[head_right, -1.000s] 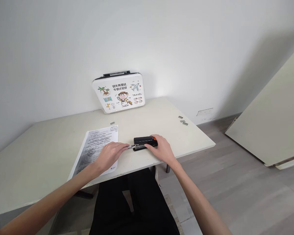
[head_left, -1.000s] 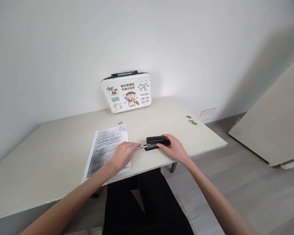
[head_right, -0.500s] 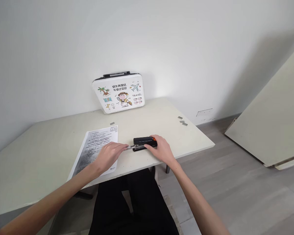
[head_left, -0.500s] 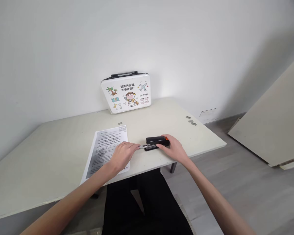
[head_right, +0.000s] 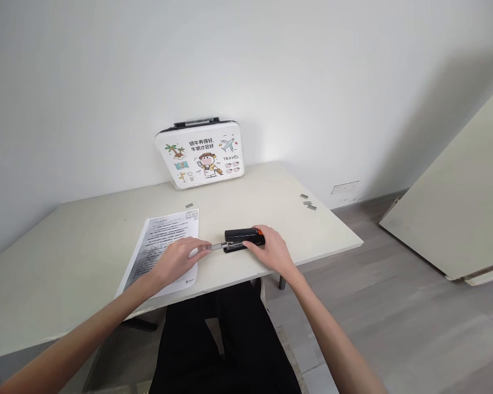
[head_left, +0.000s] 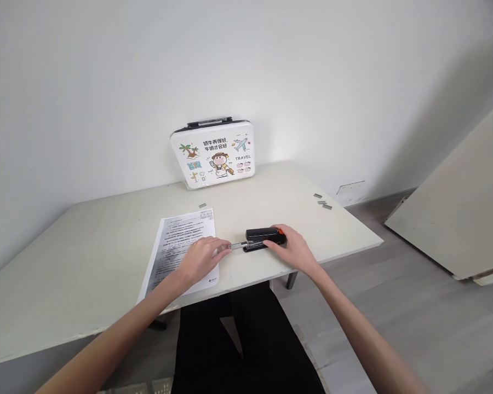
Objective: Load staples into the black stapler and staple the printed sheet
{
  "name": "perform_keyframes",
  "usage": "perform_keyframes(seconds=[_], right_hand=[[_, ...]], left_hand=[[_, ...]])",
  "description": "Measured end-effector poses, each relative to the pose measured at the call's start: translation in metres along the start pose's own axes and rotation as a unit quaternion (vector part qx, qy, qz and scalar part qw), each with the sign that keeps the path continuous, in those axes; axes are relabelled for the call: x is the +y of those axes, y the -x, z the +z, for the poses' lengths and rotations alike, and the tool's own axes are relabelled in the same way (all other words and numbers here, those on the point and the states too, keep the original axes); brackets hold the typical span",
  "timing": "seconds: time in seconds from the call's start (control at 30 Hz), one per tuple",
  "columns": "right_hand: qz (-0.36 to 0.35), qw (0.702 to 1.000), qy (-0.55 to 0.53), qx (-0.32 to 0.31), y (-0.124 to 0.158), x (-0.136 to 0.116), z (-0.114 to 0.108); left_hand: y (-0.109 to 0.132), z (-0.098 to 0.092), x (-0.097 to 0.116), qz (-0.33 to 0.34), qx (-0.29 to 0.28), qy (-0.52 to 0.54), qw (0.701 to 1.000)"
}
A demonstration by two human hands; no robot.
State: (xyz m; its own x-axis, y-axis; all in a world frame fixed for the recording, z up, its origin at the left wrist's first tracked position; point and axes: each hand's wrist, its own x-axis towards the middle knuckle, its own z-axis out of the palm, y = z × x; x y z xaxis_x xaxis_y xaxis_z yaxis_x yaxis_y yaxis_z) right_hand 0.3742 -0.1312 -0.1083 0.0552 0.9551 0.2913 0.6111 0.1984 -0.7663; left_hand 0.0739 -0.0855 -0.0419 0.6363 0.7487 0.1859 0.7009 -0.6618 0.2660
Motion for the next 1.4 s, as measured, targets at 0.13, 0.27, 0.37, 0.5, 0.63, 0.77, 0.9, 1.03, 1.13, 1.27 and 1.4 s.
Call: perform_keyframes(seconds=[0.13, 0.27, 0.37, 0.5, 0.63, 0.77, 0.9, 1.03, 1.13, 1.27, 1.4], right_hand=[[-0.024, 0.999, -0.03, 0.005, 0.001, 0.001, -0.002], [-0.056, 0.996, -0.06, -0.017, 0.001, 0.0, -0.006], [-0.063, 0.995, -0.064, -0.036, 0.001, -0.001, -0.008], [-0.068, 0.995, -0.049, -0.049, 0.002, -0.001, -0.01], [-0.077, 0.995, -0.029, -0.053, 0.002, -0.001, -0.011], [-0.079, 0.995, -0.026, -0.053, 0.003, -0.002, -0.012], [-0.065, 0.995, -0.047, -0.053, 0.002, -0.003, -0.01], [-0.046, 0.996, -0.057, -0.043, 0.003, -0.006, -0.009], [-0.035, 0.997, -0.059, -0.038, 0.004, -0.008, -0.008], [-0.03, 0.997, -0.061, -0.034, 0.005, -0.008, -0.007], [-0.029, 0.997, -0.061, -0.036, 0.005, -0.009, -0.007]], left_hand=[[0.004, -0.002, -0.016, 0.011, -0.033, 0.109, 0.993], [-0.008, 0.001, -0.017, 0.071, -0.049, 0.153, 0.985], [-0.026, 0.01, -0.013, 0.134, -0.043, 0.146, 0.979], [-0.052, 0.023, -0.011, 0.178, -0.044, 0.129, 0.975], [-0.065, 0.032, -0.014, 0.19, -0.046, 0.114, 0.974], [-0.067, 0.034, -0.014, 0.191, -0.046, 0.102, 0.975], [-0.065, 0.029, -0.01, 0.194, -0.05, 0.073, 0.977], [-0.061, 0.016, -0.027, 0.154, -0.042, 0.056, 0.986], [-0.058, 0.003, -0.067, -0.006, 0.04, 0.007, 0.999], [-0.053, -0.015, -0.13, -0.152, 0.12, -0.038, 0.98], [-0.044, -0.017, -0.163, -0.228, 0.135, -0.051, 0.963]])
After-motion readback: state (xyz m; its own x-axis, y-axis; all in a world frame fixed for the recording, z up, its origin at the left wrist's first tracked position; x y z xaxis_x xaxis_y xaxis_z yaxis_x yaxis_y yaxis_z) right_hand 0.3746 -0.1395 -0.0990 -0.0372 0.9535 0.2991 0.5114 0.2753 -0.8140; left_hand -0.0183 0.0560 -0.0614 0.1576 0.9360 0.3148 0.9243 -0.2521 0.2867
